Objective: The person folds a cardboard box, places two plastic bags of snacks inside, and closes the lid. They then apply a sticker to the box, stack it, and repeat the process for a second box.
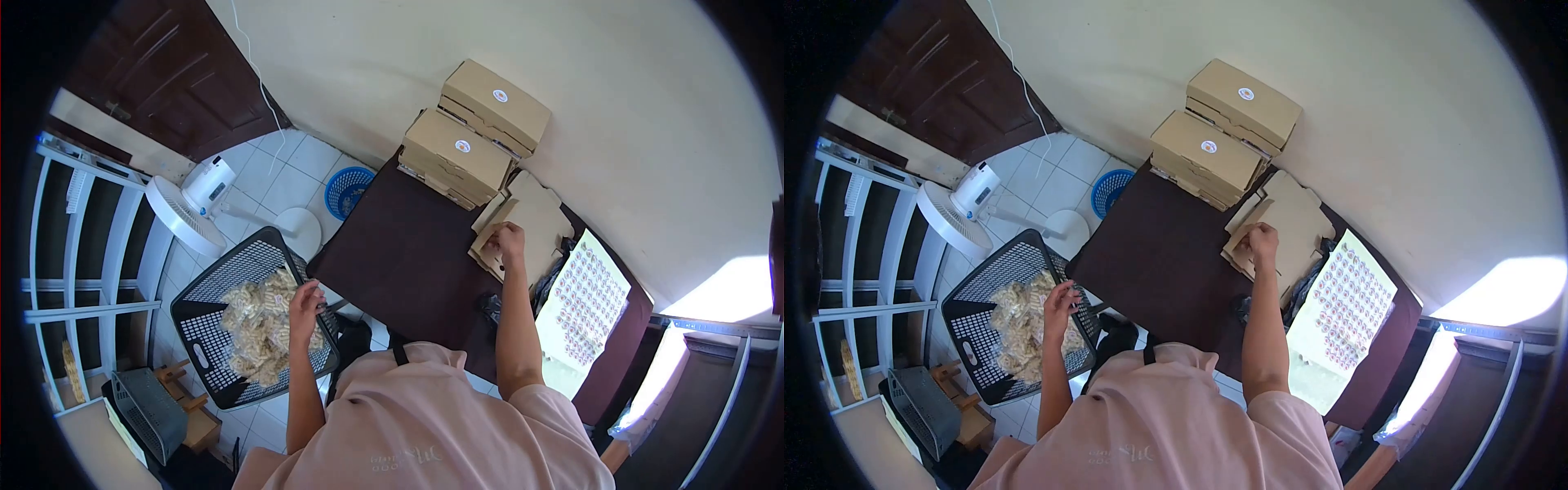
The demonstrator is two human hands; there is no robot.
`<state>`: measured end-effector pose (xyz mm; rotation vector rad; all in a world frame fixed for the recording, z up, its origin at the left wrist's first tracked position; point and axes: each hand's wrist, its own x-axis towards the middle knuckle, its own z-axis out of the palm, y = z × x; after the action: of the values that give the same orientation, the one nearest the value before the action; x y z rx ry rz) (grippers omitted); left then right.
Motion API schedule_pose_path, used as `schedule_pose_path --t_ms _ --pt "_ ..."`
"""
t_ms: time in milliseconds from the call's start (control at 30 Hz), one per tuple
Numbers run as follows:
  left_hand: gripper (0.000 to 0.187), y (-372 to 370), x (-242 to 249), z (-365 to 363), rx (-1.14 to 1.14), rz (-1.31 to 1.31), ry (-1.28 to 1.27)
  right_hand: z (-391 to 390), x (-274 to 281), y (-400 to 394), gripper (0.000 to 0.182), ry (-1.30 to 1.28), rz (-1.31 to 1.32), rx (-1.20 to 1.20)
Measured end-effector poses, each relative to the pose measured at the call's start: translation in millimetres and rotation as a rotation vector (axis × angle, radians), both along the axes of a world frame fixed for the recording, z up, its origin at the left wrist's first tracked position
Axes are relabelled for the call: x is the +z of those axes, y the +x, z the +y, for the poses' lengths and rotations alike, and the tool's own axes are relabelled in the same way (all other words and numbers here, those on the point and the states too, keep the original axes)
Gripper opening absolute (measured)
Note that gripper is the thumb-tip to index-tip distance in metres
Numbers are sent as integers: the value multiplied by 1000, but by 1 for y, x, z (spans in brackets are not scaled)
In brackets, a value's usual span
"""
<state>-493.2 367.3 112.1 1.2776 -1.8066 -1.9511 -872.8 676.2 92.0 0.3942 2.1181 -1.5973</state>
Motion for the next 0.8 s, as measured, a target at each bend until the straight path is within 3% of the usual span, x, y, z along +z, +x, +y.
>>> schedule_pose_path --t_ms 33,133,200,267,333,400,433,500,533,600,633,733,767,800 --pt "30 6 -1 2 -12 -11 13 3 9 4 8 -192 5 -77" --pt "29 8 5 15 -170 -51 -35 19 47 25 7 -362 178 -195" --pt "26 -8 26 30 -195 -28 -30 24 72 45 11 -239 365 -327" --pt "26 -23 36 43 -340 76 2 21 105 77 13 -82 552 -351" --pt "26 -40 54 56 -362 106 64 -1 150 119 13 -90 645 -305" --pt "38 -56 67 69 -387 348 230 -4 158 156 13 109 747 -108" --pt "38 -63 77 75 -380 349 234 -10 164 173 11 141 813 -1" --pt "64 -72 94 83 -449 530 399 -31 173 200 10 163 943 234" --pt "64 -72 94 86 -444 529 401 -44 176 211 11 150 1009 362" --pt "82 -68 92 88 -388 623 590 -73 175 230 12 33 763 547" --pt "87 -62 78 85 -329 586 562 -88 162 235 12 -9 767 651" --pt "63 -58 33 75 -49 255 124 -119 102 235 13 -138 756 864" --pt "63 -48 -1 64 -35 246 119 -126 87 236 13 -222 750 956" --pt "56 -34 -39 49 -133 140 -102 -126 78 233 13 -235 745 967"
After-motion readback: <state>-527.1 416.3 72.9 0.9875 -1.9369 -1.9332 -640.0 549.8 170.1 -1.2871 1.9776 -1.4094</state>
